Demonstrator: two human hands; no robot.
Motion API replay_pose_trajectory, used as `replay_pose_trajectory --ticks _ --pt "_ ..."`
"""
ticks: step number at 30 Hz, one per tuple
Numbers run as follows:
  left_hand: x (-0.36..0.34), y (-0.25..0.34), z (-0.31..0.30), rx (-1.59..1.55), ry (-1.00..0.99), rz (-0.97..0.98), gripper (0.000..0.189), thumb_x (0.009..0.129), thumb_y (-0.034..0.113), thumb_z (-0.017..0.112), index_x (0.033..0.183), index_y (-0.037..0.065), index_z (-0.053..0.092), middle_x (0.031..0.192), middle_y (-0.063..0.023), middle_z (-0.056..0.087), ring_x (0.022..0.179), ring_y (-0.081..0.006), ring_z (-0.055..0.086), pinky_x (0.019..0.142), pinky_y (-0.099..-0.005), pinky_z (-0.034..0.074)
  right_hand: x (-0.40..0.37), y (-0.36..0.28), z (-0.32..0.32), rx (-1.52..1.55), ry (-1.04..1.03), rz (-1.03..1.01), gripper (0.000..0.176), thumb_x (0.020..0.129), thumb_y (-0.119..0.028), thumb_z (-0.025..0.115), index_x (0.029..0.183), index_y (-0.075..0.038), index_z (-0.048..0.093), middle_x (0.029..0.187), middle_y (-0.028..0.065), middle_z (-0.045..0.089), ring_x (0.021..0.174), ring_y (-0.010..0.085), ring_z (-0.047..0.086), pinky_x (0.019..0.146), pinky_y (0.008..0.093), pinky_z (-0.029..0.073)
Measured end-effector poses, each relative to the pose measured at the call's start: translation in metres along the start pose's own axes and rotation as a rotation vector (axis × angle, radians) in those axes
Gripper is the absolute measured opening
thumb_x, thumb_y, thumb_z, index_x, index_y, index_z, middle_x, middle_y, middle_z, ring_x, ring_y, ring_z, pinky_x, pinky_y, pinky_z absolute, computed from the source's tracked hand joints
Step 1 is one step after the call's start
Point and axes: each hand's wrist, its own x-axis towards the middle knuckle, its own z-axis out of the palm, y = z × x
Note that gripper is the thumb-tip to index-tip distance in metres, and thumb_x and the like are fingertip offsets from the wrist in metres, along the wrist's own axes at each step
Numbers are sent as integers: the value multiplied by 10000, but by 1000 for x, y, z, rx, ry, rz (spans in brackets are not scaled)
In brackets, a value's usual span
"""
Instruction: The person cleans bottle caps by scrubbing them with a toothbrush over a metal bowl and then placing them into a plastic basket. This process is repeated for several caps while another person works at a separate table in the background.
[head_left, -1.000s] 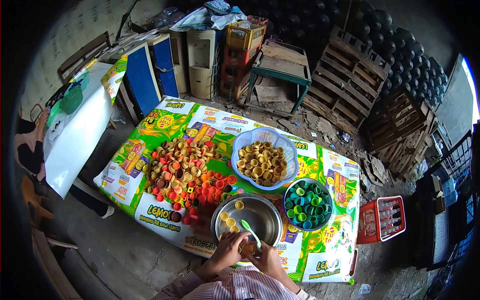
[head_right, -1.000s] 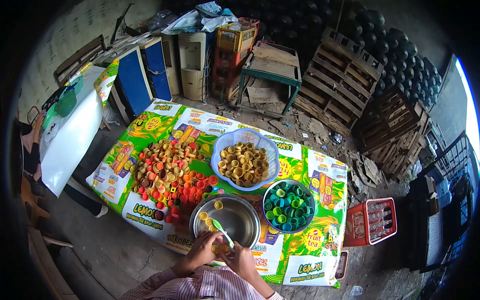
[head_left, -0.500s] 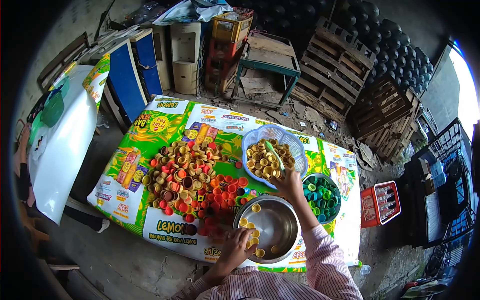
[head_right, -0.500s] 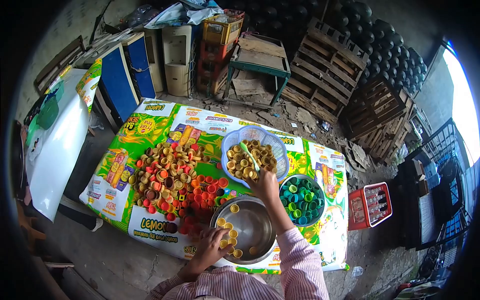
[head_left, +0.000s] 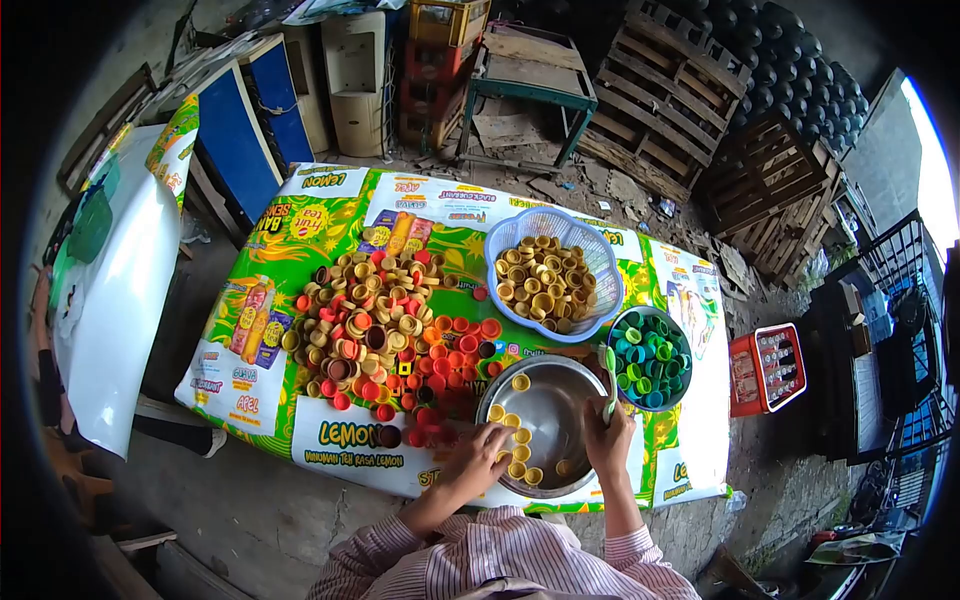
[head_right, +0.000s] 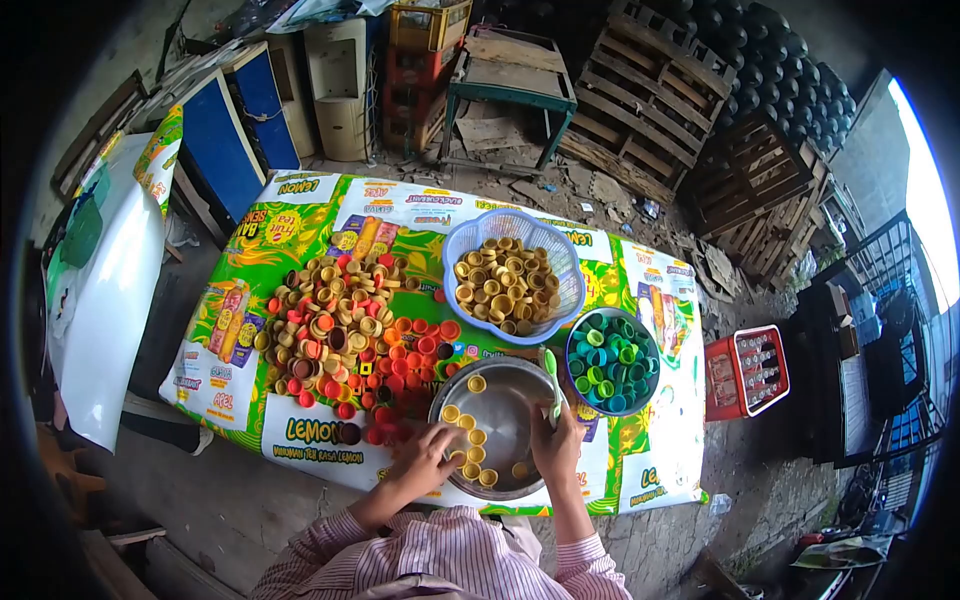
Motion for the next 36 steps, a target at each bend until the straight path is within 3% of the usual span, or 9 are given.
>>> replay_pose_trajectory --ticks 5,12,19,25,28,31,33,34,36 --pt "29 9 -15 314 80 -51 361 728 136 641 1062 65 524 932 -55 552 884 -244 504 806 -374 395 -37 14 -7 149 63 53 71 760 -56 655 750 -15 599 495 60 516 414 114 463 425 277 355" --pt "71 8 45 796 30 -129 368 726 249 655 1021 56 548 963 -102 505 926 -244 455 793 -363 356 -51 22 -25 215 -72 78 158 744 -62 676 847 -24 563 517 54 541 420 95 488 424 261 362" --pt "72 -6 81 870 99 -68 167 742 198 624 854 83 576 913 -92 493 921 -241 438 771 -365 338 -55 42 -47 231 -110 32 130 766 -43 645 852 -22 551 474 40 490 381 87 453 399 243 333" --pt "68 0 97 501 102 -105 86 801 150 565 826 72 542 844 -90 577 804 -265 554 728 -392 386 -49 53 -53 252 -148 -28 126 771 -39 637 858 -21 547 448 10 431 367 68 394 385 230 291" --pt "69 5 96 44 67 -316 141 875 146 517 858 5 512 834 -133 629 646 -258 628 588 -330 477 -44 57 -44 356 -166 11 132 769 -48 643 868 -22 559 456 -9 397 401 49 348 399 233 254" --pt "70 7 89 -404 49 -486 162 904 159 498 879 0 513 815 -90 621 687 -178 634 625 -280 476 -38 59 -41 398 -253 59 176 794 -93 631 933 -14 558 472 -23 391 437 40 335 419 228 255" --pt "67 8 81 -607 44 -418 164 923 174 485 912 16 525 847 -33 617 802 -123 629 691 -234 466 -33 64 -31 370 -259 27 225 808 -156 622 962 -9 550 521 70 501 416 136 422 432 293 338" --pt "65 16 75 -727 77 -437 146 922 165 486 893 28 527 879 -30 616 821 -119 627 674 -226 466 -31 66 -29 320 -317 -14 310 851 -155 566 1126 -20 519 544 117 499 443 191 470 451 316 353" --pt "59 27 63 -938 113 -420 107 914 164 504 905 65 545 967 -17 612 906 -120 616 696 -217 471 -29 58 -31 330 -304 -84 360 867 -136 534 1207 -38 466 573 140 504 469 217 491 457 330 359"
